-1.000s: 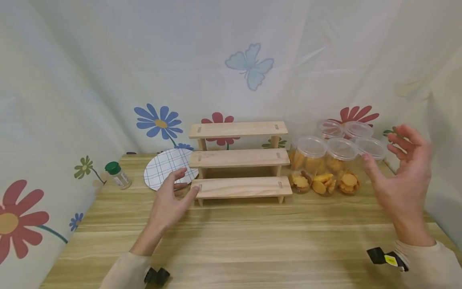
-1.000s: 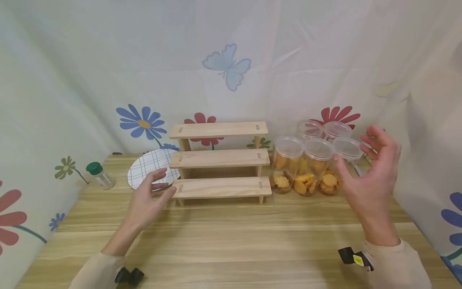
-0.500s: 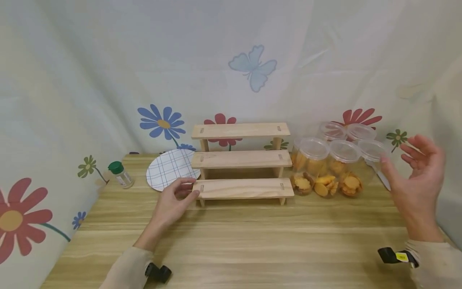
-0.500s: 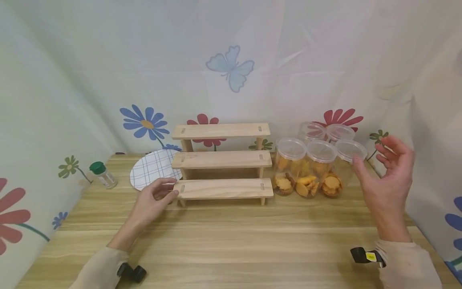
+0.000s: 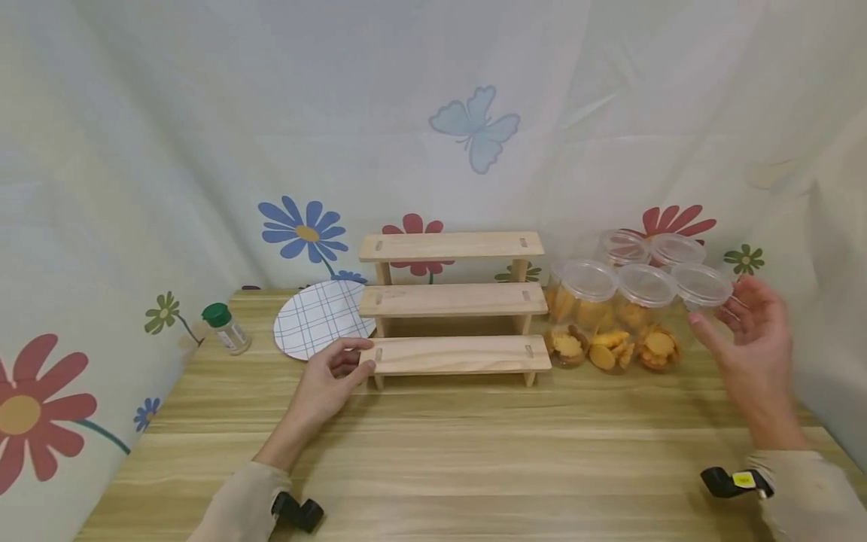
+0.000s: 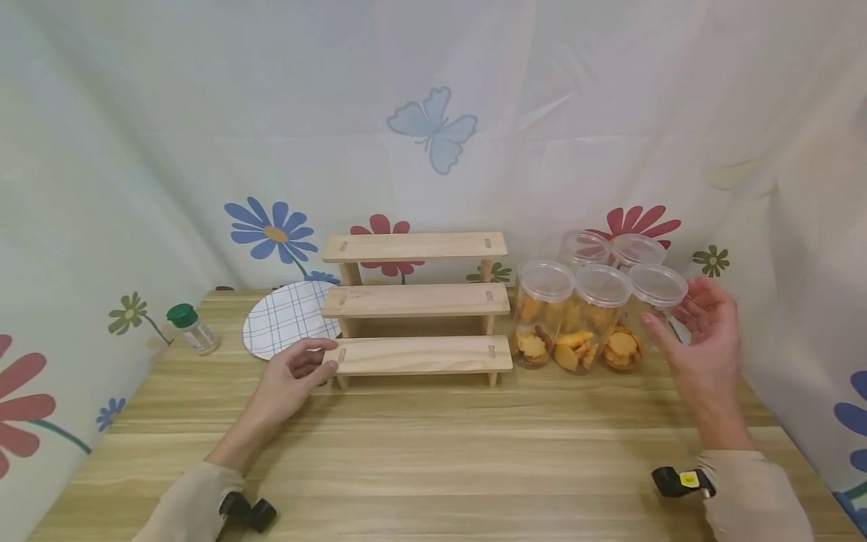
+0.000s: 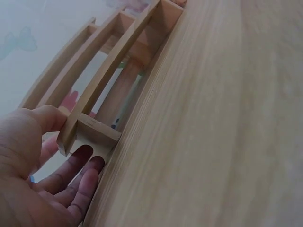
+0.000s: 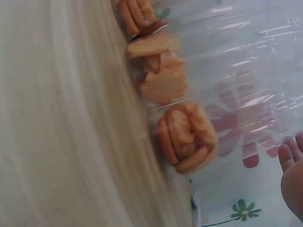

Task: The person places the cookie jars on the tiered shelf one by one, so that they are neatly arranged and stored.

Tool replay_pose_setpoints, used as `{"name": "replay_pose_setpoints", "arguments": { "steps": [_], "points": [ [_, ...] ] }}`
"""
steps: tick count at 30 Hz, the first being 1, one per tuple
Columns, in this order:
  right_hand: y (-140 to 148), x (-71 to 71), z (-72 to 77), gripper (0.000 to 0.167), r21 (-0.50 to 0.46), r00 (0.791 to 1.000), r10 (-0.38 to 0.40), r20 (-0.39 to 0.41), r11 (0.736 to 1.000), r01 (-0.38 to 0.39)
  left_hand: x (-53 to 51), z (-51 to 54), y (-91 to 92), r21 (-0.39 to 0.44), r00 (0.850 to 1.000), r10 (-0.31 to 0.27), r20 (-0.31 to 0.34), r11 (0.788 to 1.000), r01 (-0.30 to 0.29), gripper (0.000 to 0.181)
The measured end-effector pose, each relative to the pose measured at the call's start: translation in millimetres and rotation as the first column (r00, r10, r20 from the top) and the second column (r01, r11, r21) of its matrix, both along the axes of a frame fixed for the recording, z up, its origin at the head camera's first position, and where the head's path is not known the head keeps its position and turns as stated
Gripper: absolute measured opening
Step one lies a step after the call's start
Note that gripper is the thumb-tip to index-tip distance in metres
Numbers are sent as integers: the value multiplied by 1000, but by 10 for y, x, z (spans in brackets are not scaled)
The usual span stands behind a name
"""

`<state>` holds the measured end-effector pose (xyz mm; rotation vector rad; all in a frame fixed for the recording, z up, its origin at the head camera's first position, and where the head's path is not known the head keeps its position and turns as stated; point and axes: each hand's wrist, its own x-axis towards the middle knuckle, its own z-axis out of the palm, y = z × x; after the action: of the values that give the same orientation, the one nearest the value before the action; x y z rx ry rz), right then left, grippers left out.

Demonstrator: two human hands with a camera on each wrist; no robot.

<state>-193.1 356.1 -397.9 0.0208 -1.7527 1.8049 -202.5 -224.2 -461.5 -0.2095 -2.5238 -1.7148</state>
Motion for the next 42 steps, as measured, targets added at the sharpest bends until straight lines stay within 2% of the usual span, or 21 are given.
{"name": "replay_pose_setpoints", "arguments": {
  "steps": [5,9,15,19,22,25,27,31,36,42],
  "points": [
    [27,-51,-151,84,147,995,-15,98,989,0,-9,-8,-1,9,1000,3,19,1000,-3,35],
    [56,-77,-275,79,230,985,-51,162,973,13,-14,-10,-2,6,1000,1,32,1000,-2,35],
    [88,-112,-407,68,217,981,-41,192,976,-1,-17,-13,-1,5,999,-9,36,1000,9,35],
    [111,-130,-486,64,252,980,-30,195,967,-20,-13,-21,4,-3,999,-5,37,1000,6,35],
    [110,-145,-544,60,216,984,7,179,975,-47,-11,-25,6,-4,999,-5,38,1000,5,34],
    [113,-163,-594,59,187,985,40,165,980,-71,-16,-26,6,0,999,-9,33,1000,9,34],
    [124,-163,-619,62,218,983,38,180,973,-78,-22,-26,6,2,1000,-12,27,1000,12,34],
    [149,-166,-660,68,274,976,34,214,957,-93,-25,-23,3,4,1000,-8,19,1000,8,34],
    [157,-195,-693,65,225,977,83,196,966,-127,-23,-22,6,2,1000,0,21,1000,0,34],
    [146,-174,-682,62,230,979,81,189,965,-125,-24,-20,12,2,1000,-6,24,1000,6,34]
  ]
}}
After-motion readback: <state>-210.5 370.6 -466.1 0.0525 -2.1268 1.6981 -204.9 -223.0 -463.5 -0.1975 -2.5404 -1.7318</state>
